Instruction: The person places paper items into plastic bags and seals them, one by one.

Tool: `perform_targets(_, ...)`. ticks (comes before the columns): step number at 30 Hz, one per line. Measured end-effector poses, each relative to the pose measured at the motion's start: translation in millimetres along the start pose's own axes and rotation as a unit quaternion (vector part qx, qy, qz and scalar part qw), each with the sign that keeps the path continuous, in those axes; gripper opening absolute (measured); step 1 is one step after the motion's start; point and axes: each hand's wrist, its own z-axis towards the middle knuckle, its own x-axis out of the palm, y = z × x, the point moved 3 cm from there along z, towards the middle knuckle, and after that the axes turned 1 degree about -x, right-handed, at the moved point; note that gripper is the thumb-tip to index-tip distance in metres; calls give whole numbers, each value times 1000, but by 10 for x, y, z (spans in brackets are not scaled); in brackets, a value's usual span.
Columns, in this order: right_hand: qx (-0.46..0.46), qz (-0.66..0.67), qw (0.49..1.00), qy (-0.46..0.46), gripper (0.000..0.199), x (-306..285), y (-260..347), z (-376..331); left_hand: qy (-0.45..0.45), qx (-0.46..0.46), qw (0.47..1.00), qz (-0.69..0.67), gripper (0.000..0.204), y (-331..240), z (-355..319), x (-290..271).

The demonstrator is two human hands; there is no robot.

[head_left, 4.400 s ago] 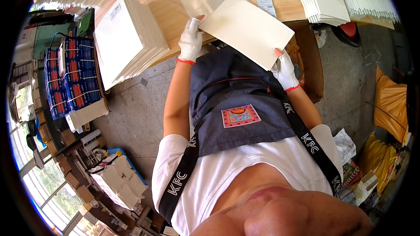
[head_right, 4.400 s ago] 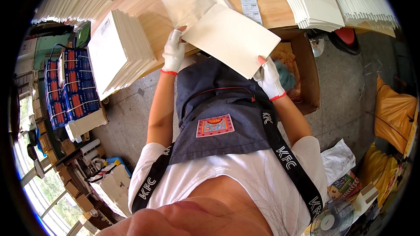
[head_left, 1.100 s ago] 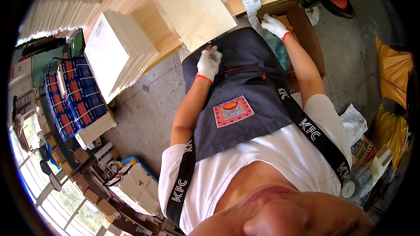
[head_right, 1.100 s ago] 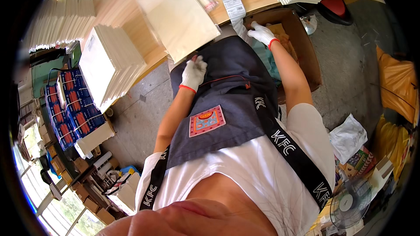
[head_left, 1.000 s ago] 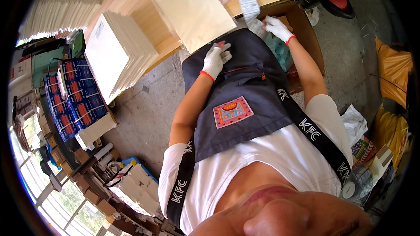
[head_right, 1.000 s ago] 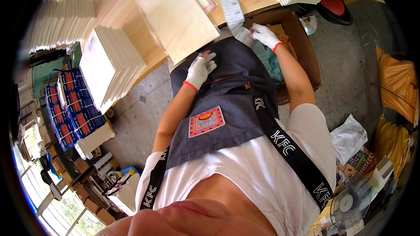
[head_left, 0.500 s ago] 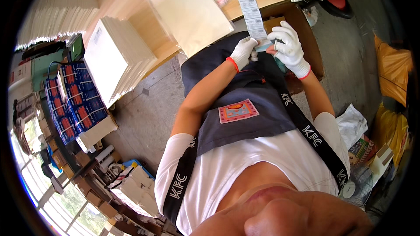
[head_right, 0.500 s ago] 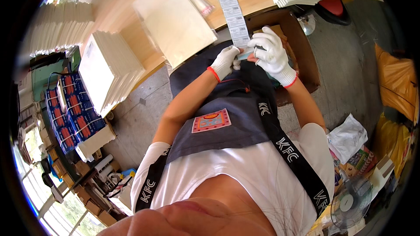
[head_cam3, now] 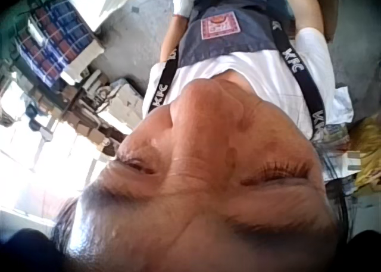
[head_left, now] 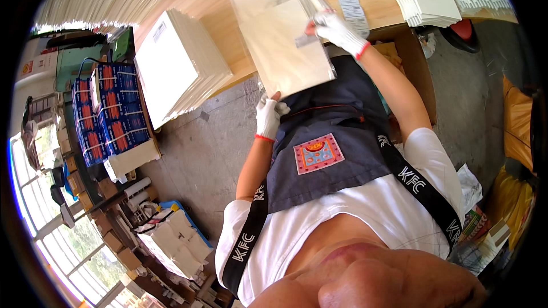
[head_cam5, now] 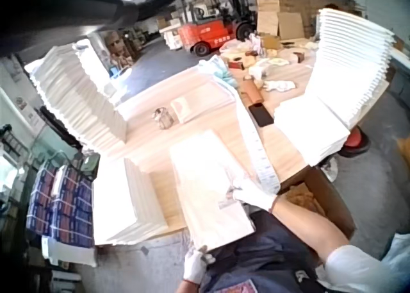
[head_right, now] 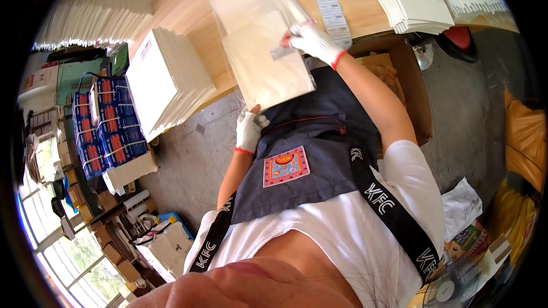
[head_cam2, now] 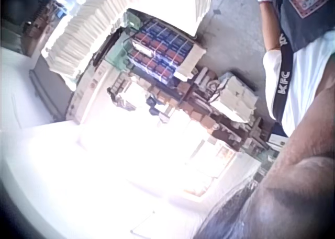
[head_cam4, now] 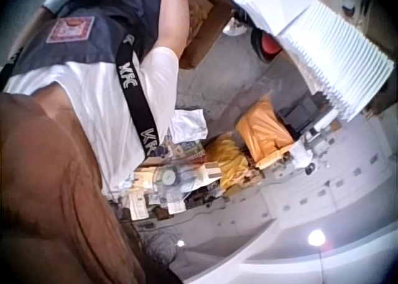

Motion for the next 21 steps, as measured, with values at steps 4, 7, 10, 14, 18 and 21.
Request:
perform_targets(4,55,-141,987,-60,20,151,-73,556,9,-39,999,-22,17,134,-156,-39)
perform_targets(7,26,-298,946,-122,28,230,-113,678,15,-28,999,-19,15,154,-180,-22)
perform_targets(10,22,-326,930,-168,41,255,257,497,15,-20,1000,-8,19,148,-186,-50)
perform_targets(14,37,-149,979,-136,40,-104,246,-71,24,55,998,12,26,-172,-348,136)
perform_targets(18,167,-175,950,199,44,65,-1,-803,54,177,978,95,36,-589,-496,318)
perform_targets(21,248,210,929,176,21,519,83,-962,51,287,948,131,35,-884,-629,274)
